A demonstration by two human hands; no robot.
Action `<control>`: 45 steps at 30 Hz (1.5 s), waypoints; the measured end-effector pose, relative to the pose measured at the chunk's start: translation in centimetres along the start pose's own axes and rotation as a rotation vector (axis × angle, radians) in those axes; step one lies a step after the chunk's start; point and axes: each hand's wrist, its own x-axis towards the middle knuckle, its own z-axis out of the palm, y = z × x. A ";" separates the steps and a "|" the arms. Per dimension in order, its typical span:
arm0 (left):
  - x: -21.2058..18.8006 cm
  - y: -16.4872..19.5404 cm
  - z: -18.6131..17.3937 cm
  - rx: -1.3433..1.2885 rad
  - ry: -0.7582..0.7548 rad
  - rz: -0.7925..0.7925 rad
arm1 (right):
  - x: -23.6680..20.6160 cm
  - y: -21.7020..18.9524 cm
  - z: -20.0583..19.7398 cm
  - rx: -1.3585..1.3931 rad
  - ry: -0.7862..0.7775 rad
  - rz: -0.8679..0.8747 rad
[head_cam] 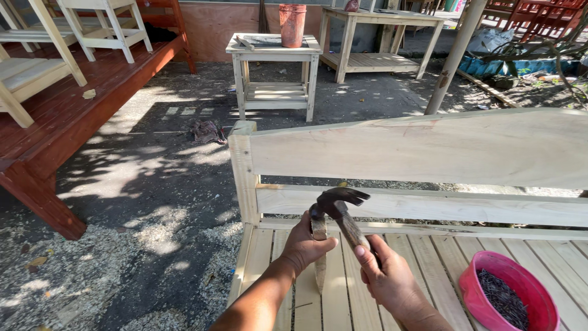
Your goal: The person hammers nails into the frame of an unfinished wooden bench, taking nails from a pink bowl and using a small wood block to press and hold nails while striking them with a claw hammer. They reposition along the bench rail, driving several nails in sequence.
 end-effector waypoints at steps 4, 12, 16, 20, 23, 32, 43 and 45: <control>0.5 -1.0 -0.7 0.063 0.002 0.006 | 0.5 -0.1 -0.8 0.167 0.004 -0.064; 1.2 -2.7 0.4 0.002 0.014 0.091 | 0.8 -1.4 -3.0 -0.070 0.019 -0.160; 0.3 -2.4 -0.1 0.078 0.011 0.002 | 0.6 -1.8 -2.4 -0.366 -0.056 -0.104; -0.1 -2.2 -0.1 -0.042 -0.026 0.056 | 0.0 -3.0 -3.2 -0.346 0.008 -0.069; 0.4 -2.7 0.6 0.148 0.043 0.062 | -0.6 -3.6 -3.6 -0.038 -0.010 -0.097; 1.4 -5.3 0.6 0.123 -0.082 0.181 | -0.1 -3.8 -1.8 -0.613 0.005 -0.006; 0.4 -2.9 1.3 0.096 -0.011 0.004 | -0.5 -3.8 -2.3 -0.683 0.028 -0.121; 0.2 -2.6 1.3 0.103 -0.009 -0.041 | 0.1 -3.0 -2.0 -0.831 -0.007 -0.131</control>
